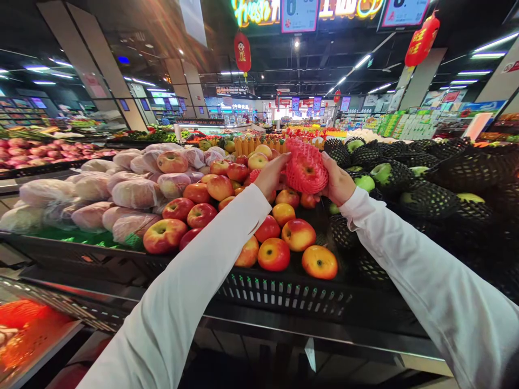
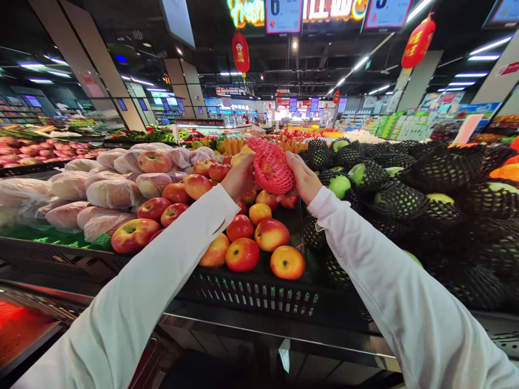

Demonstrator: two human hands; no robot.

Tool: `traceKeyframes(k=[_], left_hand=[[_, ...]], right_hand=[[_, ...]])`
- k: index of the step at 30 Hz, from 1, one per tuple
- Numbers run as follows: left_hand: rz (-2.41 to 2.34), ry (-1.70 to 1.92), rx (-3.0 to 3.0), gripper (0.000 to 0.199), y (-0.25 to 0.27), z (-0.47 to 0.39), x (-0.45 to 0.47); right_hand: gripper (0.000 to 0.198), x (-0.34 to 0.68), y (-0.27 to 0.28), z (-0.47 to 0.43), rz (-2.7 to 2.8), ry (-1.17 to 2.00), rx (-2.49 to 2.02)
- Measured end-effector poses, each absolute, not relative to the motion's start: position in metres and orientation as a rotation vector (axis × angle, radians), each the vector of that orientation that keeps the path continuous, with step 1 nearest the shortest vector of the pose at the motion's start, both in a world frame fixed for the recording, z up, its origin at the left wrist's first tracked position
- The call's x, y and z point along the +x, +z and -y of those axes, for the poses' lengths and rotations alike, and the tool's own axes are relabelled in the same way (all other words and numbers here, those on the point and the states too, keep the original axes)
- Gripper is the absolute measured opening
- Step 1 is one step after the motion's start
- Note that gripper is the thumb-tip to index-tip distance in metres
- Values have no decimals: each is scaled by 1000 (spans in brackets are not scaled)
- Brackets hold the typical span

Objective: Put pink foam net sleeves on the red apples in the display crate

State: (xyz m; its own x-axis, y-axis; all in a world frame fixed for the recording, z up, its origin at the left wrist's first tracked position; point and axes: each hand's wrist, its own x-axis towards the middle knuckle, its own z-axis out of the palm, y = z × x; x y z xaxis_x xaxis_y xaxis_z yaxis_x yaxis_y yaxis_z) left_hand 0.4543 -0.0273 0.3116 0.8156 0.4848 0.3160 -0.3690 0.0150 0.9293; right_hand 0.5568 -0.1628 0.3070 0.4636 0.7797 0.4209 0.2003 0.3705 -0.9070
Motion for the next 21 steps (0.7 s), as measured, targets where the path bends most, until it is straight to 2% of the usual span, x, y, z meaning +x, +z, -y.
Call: traceKeyframes(k=[2,5,12,16,21], left_hand=[[-62,510,1440,53,308,25,457],[19,413,1472,64,307,29,455],[20,389,1482,68,311,40,448],[-32,468,1443,70,313,37,451],[-7,597,1484,74,313,29,453]], right_hand=[[57,557,307,162,1068,427,-1169],[53,559,308,161,1056,334,-1180],[63,567,311,160,1001,190,-1192],[60,566,318,166,1102,182,-1142],[62,558,324,171,1075,405,-1060]])
